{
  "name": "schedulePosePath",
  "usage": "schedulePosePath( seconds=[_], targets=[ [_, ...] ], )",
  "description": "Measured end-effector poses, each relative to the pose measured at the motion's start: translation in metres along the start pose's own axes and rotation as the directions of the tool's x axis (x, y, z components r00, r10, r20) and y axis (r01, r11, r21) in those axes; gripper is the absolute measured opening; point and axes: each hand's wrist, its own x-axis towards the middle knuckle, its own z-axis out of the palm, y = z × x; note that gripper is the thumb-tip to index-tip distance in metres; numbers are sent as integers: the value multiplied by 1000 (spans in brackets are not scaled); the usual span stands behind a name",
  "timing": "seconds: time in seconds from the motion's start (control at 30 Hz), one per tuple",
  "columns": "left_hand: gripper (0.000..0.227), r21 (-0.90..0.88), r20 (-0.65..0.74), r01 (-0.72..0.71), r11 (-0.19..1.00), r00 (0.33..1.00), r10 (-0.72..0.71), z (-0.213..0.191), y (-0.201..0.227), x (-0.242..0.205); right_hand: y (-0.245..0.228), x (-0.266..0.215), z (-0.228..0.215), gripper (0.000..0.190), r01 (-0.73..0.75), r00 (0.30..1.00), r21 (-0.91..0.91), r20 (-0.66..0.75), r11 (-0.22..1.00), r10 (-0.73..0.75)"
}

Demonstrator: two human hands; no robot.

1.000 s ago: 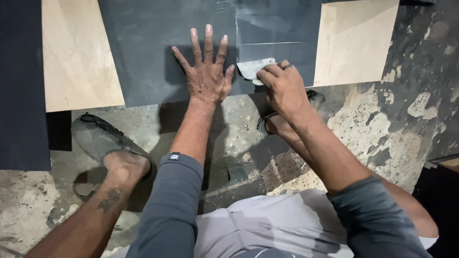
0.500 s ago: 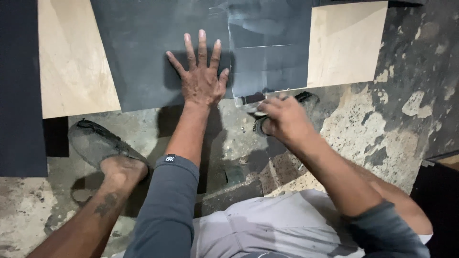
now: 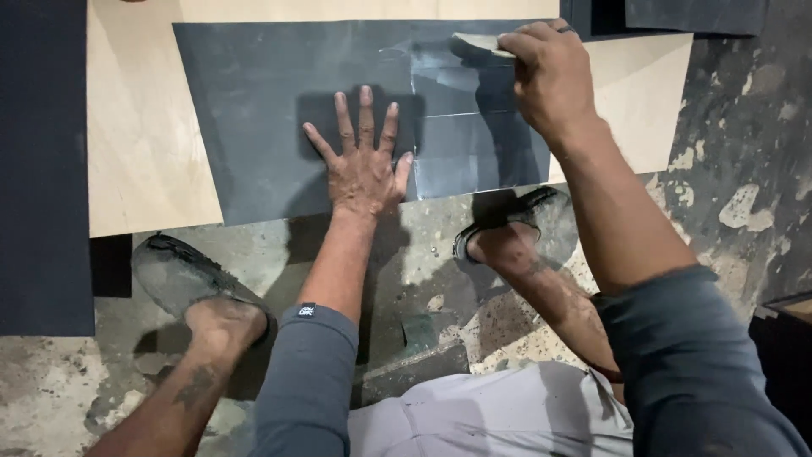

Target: Applying glue to black sheets and spreading it evenly using a hand scraper

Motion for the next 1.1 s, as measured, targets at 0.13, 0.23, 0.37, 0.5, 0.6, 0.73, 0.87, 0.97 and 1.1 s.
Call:
schedulePosePath(
  seconds=[0.13, 0.23, 0.37, 0.5, 0.6, 0.73, 0.87, 0.97, 1.1],
  targets=[
    [82, 9, -4, -1, 1000, 1000, 1, 1, 1, -1, -11, -15, 11, 26, 54, 995, -208, 91, 977, -36],
    [82, -11, -27, 4, 1000, 1000, -5, -1, 1, 0, -17, -19, 3, 20, 11, 990, -166, 140, 986, 13],
    [88, -26, -16, 11, 1000, 1000, -12, 7, 0, 0, 0, -10, -2, 27, -98, 995, -125, -14, 987, 97],
    [87, -8, -75, 15, 1000, 997, -16, 22, -1, 10, 18, -10, 12, 5, -322, 941, -254, 17, 912, 337],
    [72, 79, -209, 16, 997, 978, 1, 13, -9, 21, 15, -10, 13, 13, -485, 859, -216, 63, 847, 508],
    [85, -56, 164, 23, 998, 986, -13, -20, -12, 30, 13, -10, 16, 22, -628, 724, -257, 154, 735, 673],
    [86, -20, 117, 20, 1000, 993, -17, -12, -13, 30, 5, -3, 38, 20, -699, 668, -174, 186, 693, 720],
    [82, -12, 211, 12, 1000, 977, -9, -27, -12, 31, -24, 12, 35, 24, -574, 769, -112, 268, 811, 581],
    [78, 32, 50, -2, 999, 999, 0, 2, -14, 28, -17, 18, 16, 17, -507, 830, -40, 248, 861, 500]
  ],
)
